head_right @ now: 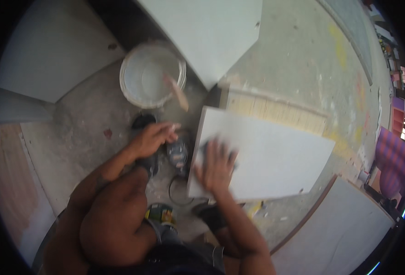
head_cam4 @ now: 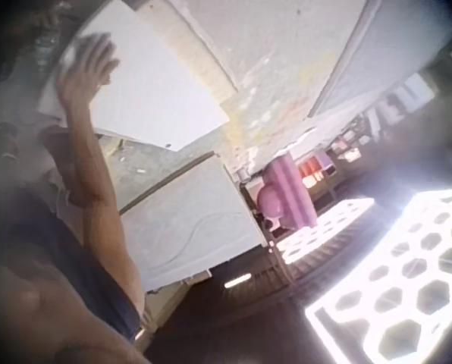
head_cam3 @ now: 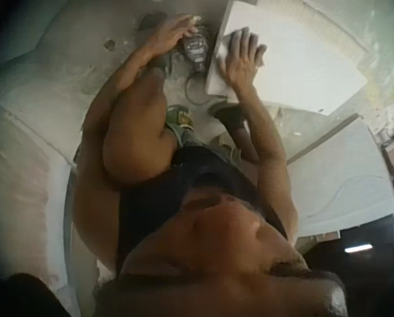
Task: The user is applying a substance (likely putty or filler) to a wooden panel and then sanding it down manually with sandpaper.
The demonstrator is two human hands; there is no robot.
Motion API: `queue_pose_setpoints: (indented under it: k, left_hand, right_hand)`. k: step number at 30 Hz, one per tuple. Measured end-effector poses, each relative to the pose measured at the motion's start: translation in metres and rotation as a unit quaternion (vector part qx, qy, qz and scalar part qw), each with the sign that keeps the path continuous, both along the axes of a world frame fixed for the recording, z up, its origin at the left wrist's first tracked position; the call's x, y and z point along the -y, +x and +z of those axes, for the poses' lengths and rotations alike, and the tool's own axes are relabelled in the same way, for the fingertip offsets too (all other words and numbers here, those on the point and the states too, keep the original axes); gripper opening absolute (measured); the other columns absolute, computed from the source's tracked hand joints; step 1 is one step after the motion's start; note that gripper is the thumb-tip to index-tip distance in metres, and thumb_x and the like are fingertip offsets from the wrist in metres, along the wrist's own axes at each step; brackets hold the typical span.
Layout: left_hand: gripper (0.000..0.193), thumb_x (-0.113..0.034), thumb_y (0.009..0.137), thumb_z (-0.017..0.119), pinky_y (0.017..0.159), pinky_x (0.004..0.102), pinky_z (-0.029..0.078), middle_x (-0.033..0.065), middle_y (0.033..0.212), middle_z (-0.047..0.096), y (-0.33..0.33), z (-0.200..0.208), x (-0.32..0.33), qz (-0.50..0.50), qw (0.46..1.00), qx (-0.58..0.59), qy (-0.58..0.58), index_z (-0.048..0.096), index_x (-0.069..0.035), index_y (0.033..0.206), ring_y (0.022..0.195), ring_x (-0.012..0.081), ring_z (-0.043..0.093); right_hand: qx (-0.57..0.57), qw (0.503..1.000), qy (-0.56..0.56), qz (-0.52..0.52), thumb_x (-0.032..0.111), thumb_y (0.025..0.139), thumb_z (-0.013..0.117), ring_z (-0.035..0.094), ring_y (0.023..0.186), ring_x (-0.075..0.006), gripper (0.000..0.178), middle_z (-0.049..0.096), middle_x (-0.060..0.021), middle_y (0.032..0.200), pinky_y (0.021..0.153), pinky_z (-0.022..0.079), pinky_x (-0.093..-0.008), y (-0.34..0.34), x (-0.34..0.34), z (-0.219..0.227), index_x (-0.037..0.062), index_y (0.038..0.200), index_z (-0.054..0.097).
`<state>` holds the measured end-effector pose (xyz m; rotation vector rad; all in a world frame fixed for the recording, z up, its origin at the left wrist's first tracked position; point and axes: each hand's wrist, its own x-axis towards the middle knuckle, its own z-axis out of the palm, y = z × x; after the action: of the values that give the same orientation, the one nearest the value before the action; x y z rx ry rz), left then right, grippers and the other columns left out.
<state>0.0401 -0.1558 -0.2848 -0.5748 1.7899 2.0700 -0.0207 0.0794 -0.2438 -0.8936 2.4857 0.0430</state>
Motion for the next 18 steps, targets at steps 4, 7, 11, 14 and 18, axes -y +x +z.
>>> queue_pose_setpoints:
  k: [4,7,11,14,18]
  left_hand:
    - [0.045,-0.038,0.105,0.049,0.078,0.0282,0.052,0.0073,0.094,0.069,0.005,0.006,0.002,-0.004,1.000,0.012,0.017,0.062,0.002,0.121,0.083,0.0133,0.064]
    - [0.047,-0.040,0.105,0.049,0.079,0.0282,0.052,0.0078,0.094,0.069,0.003,0.013,0.007,0.008,1.000,0.012,-0.005,0.062,0.002,0.121,0.083,0.0138,0.064]
    - [0.047,-0.038,0.106,0.045,0.083,0.0293,0.051,0.0091,0.104,0.069,-0.001,0.016,0.011,-0.018,0.998,0.039,-0.034,0.057,-0.002,0.133,0.093,0.0154,0.065]
    - [0.047,-0.036,0.103,0.053,0.085,0.0302,0.051,0.0101,0.104,0.068,0.003,0.015,0.009,-0.040,0.998,-0.022,-0.045,0.055,0.000,0.134,0.093,0.0154,0.065]
    - [0.056,-0.040,0.097,0.063,0.084,0.0323,0.054,0.0137,0.106,0.071,-0.009,0.012,-0.003,-0.089,0.993,-0.028,-0.066,0.056,0.004,0.130,0.091,0.0203,0.069]
  right_hand:
    - [-0.204,0.971,-0.127,-0.014,0.046,0.092,0.055,0.017,0.149,-0.0440,0.085,0.022,-0.0266,0.160,0.118,0.006,-0.0621,-0.057,0.022,-0.027,-0.0033,0.153,0.024]
    - [-0.145,0.983,-0.110,-0.041,0.049,0.091,0.057,0.021,0.147,-0.0469,0.085,0.028,-0.0259,0.157,0.117,0.006,-0.0651,0.025,0.000,-0.036,-0.0064,0.149,0.031]
    - [-0.069,0.994,-0.069,-0.050,0.046,0.091,0.056,0.014,0.149,-0.0466,0.085,0.020,-0.0256,0.160,0.118,0.000,-0.0638,0.108,-0.065,-0.034,-0.0035,0.152,0.024]
    - [-0.145,0.960,0.056,-0.233,0.044,0.097,0.047,0.005,0.151,-0.0426,0.085,0.006,-0.0241,0.164,0.120,-0.003,-0.0580,0.041,-0.092,-0.033,-0.0024,0.156,0.007]
    - [-0.406,0.902,-0.049,-0.135,0.041,0.102,0.040,0.006,0.151,-0.0410,0.076,0.009,-0.0226,0.164,0.121,0.000,-0.0552,-0.009,-0.043,-0.044,-0.0031,0.156,0.010]
